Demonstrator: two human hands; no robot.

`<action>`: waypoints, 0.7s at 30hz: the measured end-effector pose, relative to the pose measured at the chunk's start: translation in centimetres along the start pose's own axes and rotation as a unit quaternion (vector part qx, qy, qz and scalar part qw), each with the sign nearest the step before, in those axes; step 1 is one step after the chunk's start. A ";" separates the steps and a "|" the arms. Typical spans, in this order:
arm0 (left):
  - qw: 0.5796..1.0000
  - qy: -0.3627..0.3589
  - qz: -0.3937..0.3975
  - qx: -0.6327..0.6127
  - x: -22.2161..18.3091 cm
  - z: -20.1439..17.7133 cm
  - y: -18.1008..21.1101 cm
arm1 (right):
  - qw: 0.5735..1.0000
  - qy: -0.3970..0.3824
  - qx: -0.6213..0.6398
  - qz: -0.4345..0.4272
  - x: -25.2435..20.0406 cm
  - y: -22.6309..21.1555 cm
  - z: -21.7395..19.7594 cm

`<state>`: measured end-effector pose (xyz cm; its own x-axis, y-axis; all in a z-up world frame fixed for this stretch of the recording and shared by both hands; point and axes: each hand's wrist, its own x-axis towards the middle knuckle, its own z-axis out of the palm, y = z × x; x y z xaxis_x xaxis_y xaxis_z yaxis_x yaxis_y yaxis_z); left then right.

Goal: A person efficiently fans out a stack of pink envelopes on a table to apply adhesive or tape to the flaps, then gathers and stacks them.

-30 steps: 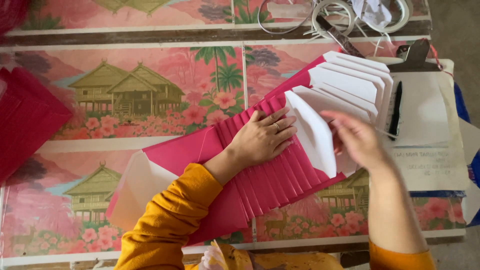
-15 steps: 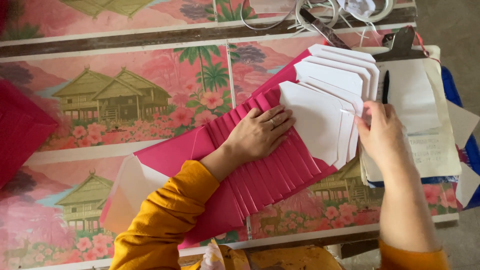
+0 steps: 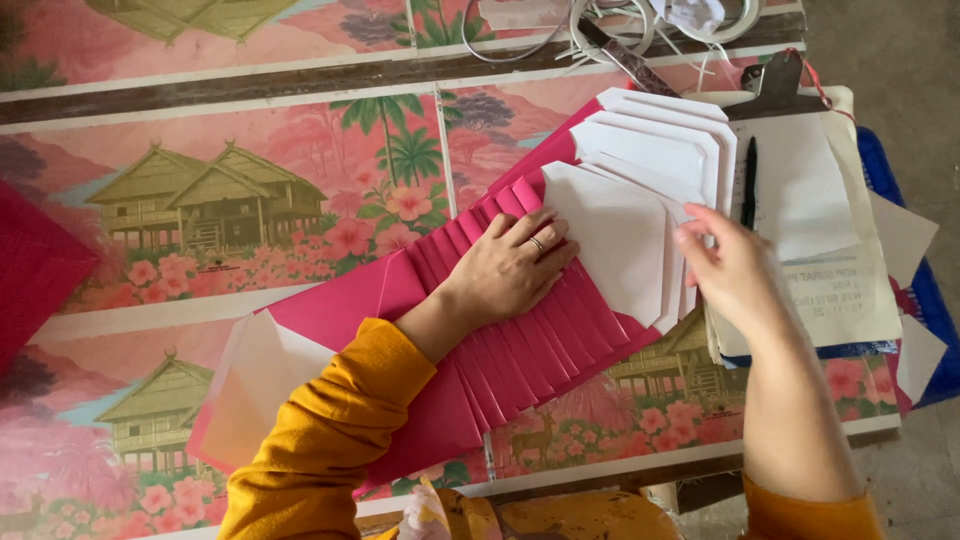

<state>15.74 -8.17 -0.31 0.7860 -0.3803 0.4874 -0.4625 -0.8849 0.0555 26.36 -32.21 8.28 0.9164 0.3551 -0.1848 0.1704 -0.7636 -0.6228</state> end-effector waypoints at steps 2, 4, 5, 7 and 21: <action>0.999 0.044 0.006 -0.014 -0.2 0.1 -0.1 | 0.998 -0.050 0.014 0.022 0.3 -0.1 0.7; 0.999 0.038 -0.004 -0.038 -0.4 0.2 0.0 | 0.987 0.001 0.148 -0.055 0.0 0.1 0.7; 0.999 0.037 -0.008 -0.036 -0.4 0.2 0.0 | 0.987 -0.002 0.148 -0.058 0.5 0.8 1.2; 0.997 0.054 -0.016 -0.049 -0.3 0.3 0.0 | 0.978 -0.104 0.177 -0.031 1.0 2.4 2.2; 0.983 0.171 -0.018 -0.059 1.6 0.7 0.1 | 0.931 -0.060 -0.092 -0.348 3.0 4.1 8.8</action>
